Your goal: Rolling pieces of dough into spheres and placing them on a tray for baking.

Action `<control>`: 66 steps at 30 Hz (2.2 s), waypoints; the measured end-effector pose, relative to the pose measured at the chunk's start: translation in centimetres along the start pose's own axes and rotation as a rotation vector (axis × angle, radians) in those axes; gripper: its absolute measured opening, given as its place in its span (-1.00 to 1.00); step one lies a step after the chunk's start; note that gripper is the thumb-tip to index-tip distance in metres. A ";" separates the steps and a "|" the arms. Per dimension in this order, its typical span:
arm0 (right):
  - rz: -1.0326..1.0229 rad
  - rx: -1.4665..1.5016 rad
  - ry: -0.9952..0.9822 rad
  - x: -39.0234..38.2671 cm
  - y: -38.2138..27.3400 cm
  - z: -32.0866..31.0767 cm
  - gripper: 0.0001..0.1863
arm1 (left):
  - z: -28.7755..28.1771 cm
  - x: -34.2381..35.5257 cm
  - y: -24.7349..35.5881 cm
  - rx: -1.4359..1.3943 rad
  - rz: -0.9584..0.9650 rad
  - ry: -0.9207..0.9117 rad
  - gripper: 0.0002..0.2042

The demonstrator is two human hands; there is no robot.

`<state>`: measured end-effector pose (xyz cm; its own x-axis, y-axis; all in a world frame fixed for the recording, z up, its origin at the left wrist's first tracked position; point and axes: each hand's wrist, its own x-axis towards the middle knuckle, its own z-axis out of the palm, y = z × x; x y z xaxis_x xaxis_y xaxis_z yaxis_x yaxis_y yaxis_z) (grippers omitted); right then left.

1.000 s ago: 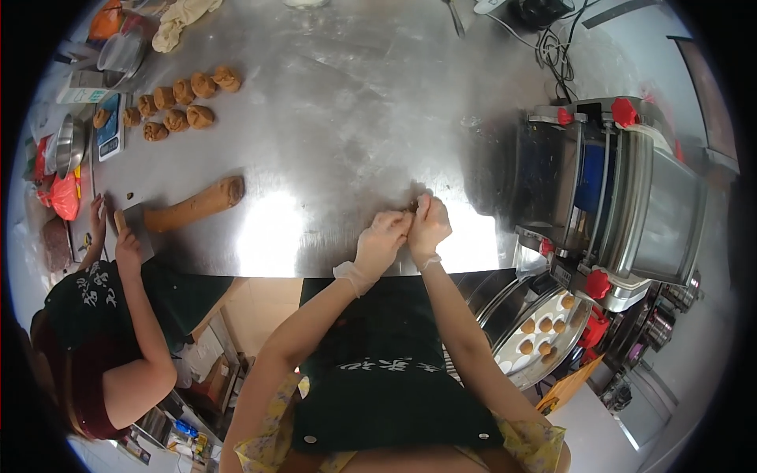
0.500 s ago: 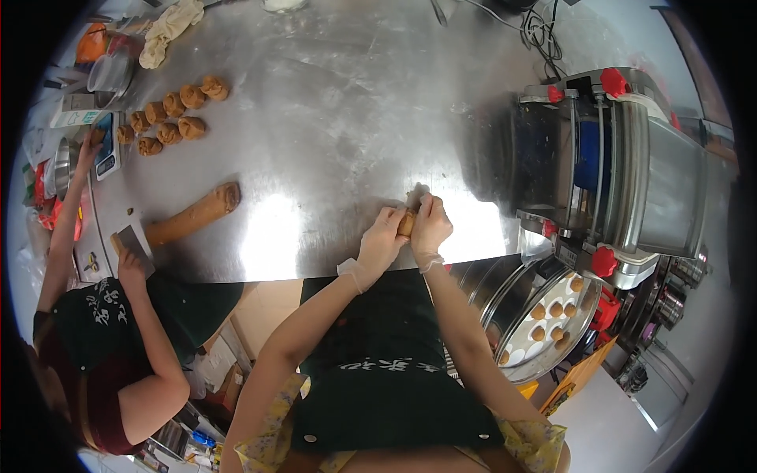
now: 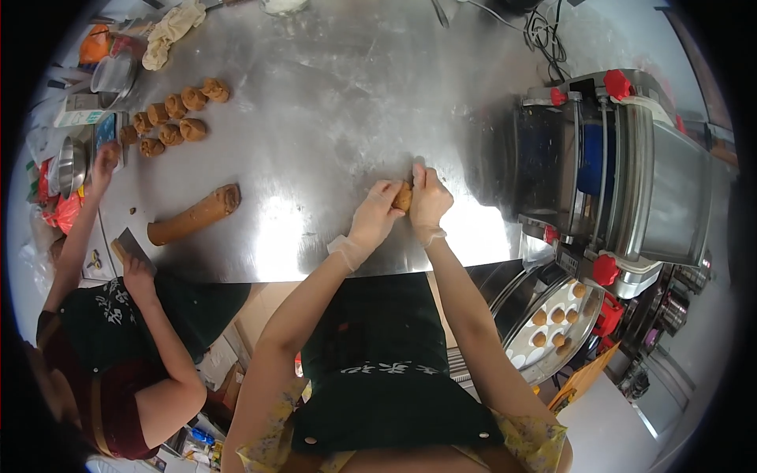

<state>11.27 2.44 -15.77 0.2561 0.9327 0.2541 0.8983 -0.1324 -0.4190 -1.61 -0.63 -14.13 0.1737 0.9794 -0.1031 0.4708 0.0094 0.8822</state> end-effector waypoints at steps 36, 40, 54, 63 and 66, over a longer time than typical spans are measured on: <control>0.268 0.006 -0.040 -6.9 -0.1 -3.0 -0.67 | -1.0 -3.7 0.7 0.135 0.179 -0.322 -0.48; 0.142 0.014 0.148 -8.0 0.3 -2.6 -0.67 | -1.1 -4.4 0.7 0.177 0.266 -0.341 -0.46; 0.435 0.250 -0.038 -10.8 1.1 -5.3 -0.75 | -1.1 -5.4 3.4 0.315 0.313 -0.354 -0.36; 0.758 0.756 -0.126 -9.8 3.0 -7.8 -0.74 | 1.4 -7.2 0.3 0.628 0.612 -0.261 -0.59; 0.845 1.014 -0.221 -10.3 -0.1 -7.8 -0.71 | 0.6 -7.6 2.0 -0.113 -0.239 -0.078 -0.73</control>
<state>11.29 -9.75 -11.55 0.4487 0.7356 -0.5075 -0.1910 -0.4758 -0.8586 -1.49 -8.17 -11.84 0.1377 0.9281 -0.3460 0.4074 0.2653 0.8738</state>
